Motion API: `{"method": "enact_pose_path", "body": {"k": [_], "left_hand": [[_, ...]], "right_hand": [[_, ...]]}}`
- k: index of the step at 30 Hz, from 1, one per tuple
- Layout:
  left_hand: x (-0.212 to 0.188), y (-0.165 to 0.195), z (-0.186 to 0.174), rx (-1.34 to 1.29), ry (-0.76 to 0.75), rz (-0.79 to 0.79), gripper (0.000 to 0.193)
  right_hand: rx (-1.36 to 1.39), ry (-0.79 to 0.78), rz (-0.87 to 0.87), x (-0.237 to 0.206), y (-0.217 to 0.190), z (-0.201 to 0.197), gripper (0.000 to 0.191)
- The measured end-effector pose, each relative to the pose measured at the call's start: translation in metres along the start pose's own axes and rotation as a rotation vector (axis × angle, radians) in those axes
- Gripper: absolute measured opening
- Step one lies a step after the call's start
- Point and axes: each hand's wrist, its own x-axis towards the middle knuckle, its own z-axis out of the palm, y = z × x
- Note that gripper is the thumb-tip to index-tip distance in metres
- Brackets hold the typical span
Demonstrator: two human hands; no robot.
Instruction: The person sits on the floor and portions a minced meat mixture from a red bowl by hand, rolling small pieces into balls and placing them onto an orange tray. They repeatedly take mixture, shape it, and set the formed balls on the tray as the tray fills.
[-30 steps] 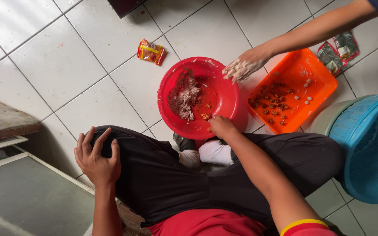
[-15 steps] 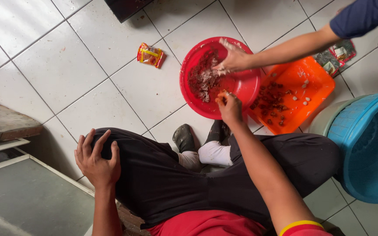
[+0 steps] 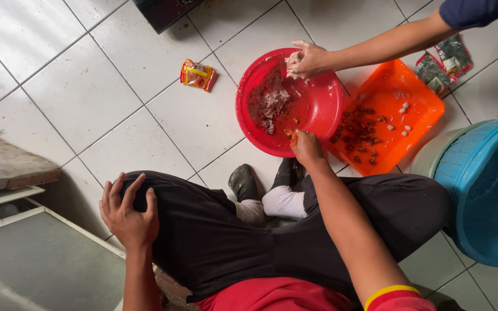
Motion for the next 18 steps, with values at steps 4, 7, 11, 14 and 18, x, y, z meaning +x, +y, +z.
{"method": "enact_pose_path", "body": {"k": [4,7,11,14,18], "left_hand": [[0.003,0.000,0.001,0.026,-0.001,0.001,0.030],[0.004,0.000,0.001,0.033,-0.005,-0.001,0.030],[0.003,0.001,0.001,0.014,-0.002,-0.002,0.030],[0.003,0.001,0.001,0.016,-0.006,-0.007,0.030],[0.004,0.001,0.000,0.014,-0.014,-0.014,0.029]], "right_hand": [[-0.067,0.041,-0.081,0.002,0.003,0.001,0.011],[-0.097,0.017,-0.084,0.001,0.005,0.003,0.010],[-0.060,-0.088,-0.100,-0.002,0.007,0.005,0.018],[-0.141,-0.147,-0.120,-0.001,0.005,0.006,0.014],[-0.270,-0.323,-0.085,0.002,-0.004,0.010,0.015]]}}
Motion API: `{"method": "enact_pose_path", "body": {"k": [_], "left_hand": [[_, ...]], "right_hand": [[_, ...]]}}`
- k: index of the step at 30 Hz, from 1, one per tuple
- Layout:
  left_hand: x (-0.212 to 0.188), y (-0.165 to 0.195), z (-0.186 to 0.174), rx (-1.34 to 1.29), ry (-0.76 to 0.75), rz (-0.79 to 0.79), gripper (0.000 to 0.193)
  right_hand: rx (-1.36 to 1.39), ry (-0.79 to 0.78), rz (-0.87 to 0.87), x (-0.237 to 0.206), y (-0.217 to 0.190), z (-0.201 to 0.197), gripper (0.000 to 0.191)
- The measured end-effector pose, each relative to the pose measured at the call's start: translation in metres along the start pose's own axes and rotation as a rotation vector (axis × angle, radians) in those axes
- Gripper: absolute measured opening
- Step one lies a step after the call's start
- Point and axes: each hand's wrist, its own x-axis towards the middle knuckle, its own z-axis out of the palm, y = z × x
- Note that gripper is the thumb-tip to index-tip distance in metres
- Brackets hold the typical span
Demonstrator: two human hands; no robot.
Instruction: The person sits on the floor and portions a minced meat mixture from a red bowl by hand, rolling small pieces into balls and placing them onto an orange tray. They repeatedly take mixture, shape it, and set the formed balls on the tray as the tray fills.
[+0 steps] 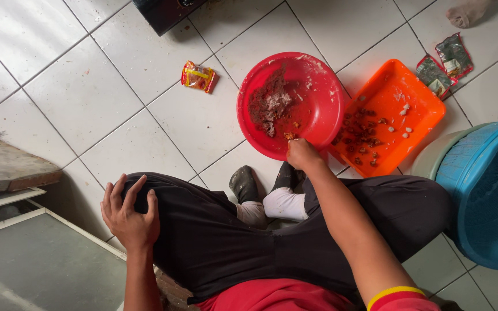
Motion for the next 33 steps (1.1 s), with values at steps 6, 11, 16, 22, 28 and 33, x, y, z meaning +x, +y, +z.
{"method": "enact_pose_path", "body": {"k": [6,11,16,22,28,33], "left_hand": [[0.000,0.000,0.000,0.004,-0.006,-0.009,0.030],[0.000,0.000,0.000,-0.002,-0.006,-0.005,0.029],[0.001,0.000,0.001,0.005,-0.007,-0.007,0.030],[-0.001,-0.001,0.001,0.011,-0.005,0.000,0.029],[0.001,0.001,0.001,0.006,0.002,0.002,0.030],[0.000,0.000,0.001,-0.003,-0.002,0.000,0.030]], "right_hand": [[0.116,-0.010,-0.014,-0.009,-0.011,-0.006,0.012],[0.053,-0.108,0.001,-0.016,-0.021,-0.026,0.012],[0.007,-0.366,0.189,-0.012,-0.011,-0.030,0.021],[0.297,0.000,0.104,0.009,0.027,-0.013,0.027],[0.562,-0.057,0.468,0.006,0.027,-0.036,0.046],[1.069,0.190,0.311,0.008,0.039,-0.068,0.038]]}}
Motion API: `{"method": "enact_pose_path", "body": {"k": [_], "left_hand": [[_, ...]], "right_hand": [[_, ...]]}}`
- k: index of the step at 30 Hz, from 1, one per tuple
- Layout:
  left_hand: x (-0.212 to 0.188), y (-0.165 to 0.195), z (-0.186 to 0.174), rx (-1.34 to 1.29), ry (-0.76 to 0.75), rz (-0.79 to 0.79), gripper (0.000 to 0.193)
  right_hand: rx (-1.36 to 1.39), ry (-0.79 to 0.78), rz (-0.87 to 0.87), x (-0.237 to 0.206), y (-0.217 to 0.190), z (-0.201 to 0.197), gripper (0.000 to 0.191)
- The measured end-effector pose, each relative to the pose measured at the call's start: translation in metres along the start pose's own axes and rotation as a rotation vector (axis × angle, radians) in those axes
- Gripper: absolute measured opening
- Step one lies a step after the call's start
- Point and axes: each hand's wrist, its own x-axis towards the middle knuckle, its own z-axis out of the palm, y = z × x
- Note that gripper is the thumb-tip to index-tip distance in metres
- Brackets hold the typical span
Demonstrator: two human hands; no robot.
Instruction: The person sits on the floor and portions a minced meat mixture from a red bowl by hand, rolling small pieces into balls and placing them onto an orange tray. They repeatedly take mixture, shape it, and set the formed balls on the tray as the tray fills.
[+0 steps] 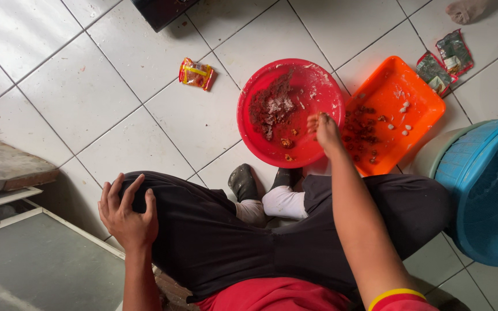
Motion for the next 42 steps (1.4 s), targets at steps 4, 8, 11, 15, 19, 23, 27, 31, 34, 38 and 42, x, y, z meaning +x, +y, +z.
{"method": "enact_pose_path", "body": {"k": [4,8,11,15,19,23,27,31,34,38,42], "left_hand": [[0.000,0.000,0.001,0.013,-0.010,-0.003,0.029],[0.001,0.002,0.001,0.006,-0.005,0.004,0.029],[0.001,0.003,0.000,0.006,-0.001,0.008,0.030],[0.000,0.002,-0.001,0.005,0.000,0.007,0.030],[0.000,0.003,0.001,0.015,0.011,0.028,0.029],[0.002,0.004,0.000,0.008,0.019,0.027,0.030],[0.001,0.002,-0.001,0.001,0.012,0.017,0.030],[-0.002,0.000,0.001,0.011,-0.001,0.003,0.029],[0.002,0.000,0.003,0.008,-0.002,-0.006,0.029],[0.001,-0.001,0.001,0.005,-0.009,-0.009,0.029],[0.002,-0.001,0.001,0.011,-0.013,-0.009,0.029]], "right_hand": [[0.393,0.187,0.046,0.008,0.004,-0.038,0.020],[0.581,0.414,0.223,0.012,0.030,-0.071,0.047],[0.817,0.555,0.242,0.024,0.049,-0.094,0.044],[0.627,0.745,0.070,0.038,0.061,-0.109,0.030],[-0.242,0.725,-0.323,0.029,0.062,-0.059,0.020],[-0.528,-0.190,-0.309,0.001,0.062,0.031,0.030],[-0.961,-0.321,-0.310,-0.032,0.067,0.074,0.024],[-1.049,-0.317,-0.275,-0.032,0.064,0.068,0.017],[-0.974,-0.417,-0.222,-0.025,0.061,0.065,0.018],[-0.897,-0.482,-0.312,-0.023,0.062,0.068,0.015],[-0.834,-0.578,-0.310,-0.019,0.059,0.071,0.015]]}}
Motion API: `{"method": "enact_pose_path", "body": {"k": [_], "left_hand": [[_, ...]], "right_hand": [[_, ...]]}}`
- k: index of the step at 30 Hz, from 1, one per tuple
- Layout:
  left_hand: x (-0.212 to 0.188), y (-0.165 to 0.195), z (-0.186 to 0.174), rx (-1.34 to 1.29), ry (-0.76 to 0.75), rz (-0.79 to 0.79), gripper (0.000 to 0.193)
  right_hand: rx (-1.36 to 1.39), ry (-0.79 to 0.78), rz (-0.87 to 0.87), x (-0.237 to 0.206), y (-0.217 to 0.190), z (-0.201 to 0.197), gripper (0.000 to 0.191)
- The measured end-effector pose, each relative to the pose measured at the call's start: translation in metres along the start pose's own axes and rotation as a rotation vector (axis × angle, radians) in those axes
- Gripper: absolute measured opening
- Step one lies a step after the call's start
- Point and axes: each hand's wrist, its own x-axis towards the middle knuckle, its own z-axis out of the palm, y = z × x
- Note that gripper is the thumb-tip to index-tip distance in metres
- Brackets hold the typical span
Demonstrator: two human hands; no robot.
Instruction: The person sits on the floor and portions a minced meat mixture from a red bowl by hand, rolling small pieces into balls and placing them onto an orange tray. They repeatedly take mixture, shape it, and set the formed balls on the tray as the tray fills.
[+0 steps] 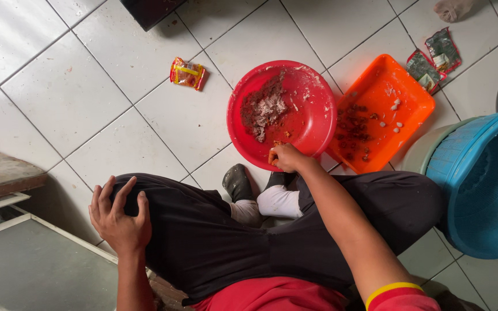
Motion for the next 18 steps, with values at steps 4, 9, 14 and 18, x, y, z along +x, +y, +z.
{"method": "enact_pose_path", "body": {"k": [4,9,14,18], "left_hand": [[-0.001,0.001,0.001,0.001,0.007,0.008,0.029],[-0.002,0.001,0.000,-0.009,0.001,0.000,0.029],[-0.003,0.002,0.001,-0.001,0.006,0.009,0.029],[-0.004,-0.001,0.002,0.001,0.000,0.013,0.029]], "right_hand": [[0.020,-0.045,-0.033,-0.002,-0.010,-0.001,0.014],[0.111,-0.007,0.030,-0.004,-0.030,0.003,0.012],[0.140,0.360,0.182,0.000,-0.030,0.007,0.012],[0.165,0.563,0.240,0.013,0.001,0.003,0.014]]}}
